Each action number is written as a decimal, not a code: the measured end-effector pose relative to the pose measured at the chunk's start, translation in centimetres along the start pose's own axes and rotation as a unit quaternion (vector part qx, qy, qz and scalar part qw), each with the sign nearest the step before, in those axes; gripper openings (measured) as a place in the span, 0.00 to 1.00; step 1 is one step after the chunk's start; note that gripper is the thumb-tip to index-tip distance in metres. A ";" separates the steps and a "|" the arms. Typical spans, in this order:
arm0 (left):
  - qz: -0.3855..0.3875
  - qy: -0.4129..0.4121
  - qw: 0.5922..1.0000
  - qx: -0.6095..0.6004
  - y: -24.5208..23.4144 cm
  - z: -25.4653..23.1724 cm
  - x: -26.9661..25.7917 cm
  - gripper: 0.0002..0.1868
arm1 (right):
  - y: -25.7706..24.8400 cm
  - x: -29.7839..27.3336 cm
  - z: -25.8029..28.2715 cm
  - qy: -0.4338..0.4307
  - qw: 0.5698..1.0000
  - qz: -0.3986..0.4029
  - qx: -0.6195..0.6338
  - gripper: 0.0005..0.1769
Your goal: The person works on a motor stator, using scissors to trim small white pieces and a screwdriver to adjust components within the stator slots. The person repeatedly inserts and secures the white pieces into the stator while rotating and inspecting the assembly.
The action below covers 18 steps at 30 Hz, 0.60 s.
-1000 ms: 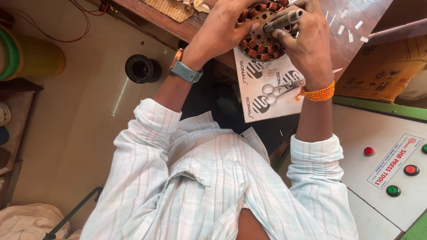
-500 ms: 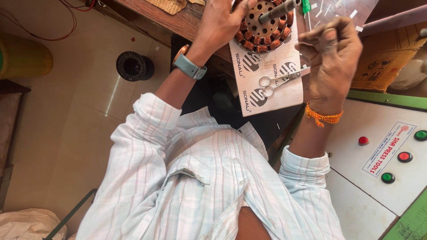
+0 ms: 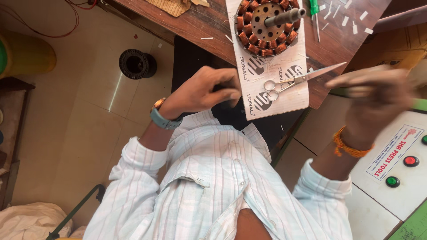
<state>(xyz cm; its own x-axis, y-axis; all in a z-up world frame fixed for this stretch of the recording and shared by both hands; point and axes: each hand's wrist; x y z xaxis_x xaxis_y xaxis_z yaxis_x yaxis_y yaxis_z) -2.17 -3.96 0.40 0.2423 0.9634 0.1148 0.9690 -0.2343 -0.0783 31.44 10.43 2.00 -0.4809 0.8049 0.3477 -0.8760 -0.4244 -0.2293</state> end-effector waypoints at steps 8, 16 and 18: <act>-0.214 0.033 0.964 0.155 -2.3 2.1 0.1 0.05 | 1.1 0.4 0.2 -0.050 0.868 0.229 -0.438 0.19; -0.172 0.217 0.864 0.420 -1.7 5.4 6.3 0.12 | 0.4 3.4 1.1 -0.060 0.801 0.305 -0.511 0.18; -0.140 0.223 0.857 0.443 -2.3 5.9 6.8 0.12 | -1.0 2.7 1.9 -0.015 0.836 0.295 -0.463 0.14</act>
<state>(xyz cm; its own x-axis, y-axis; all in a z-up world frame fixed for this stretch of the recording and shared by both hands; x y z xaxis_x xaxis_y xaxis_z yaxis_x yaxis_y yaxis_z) -3.06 3.88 -4.53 0.1925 0.7737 0.6036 0.6223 0.3794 -0.6847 30.90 12.22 4.93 -0.8319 0.5522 -0.0544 -0.0889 -0.2293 -0.9693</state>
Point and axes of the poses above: each hand's wrist, its own x-axis towards the middle knuckle, its own y-axis out of the palm, z = x × y
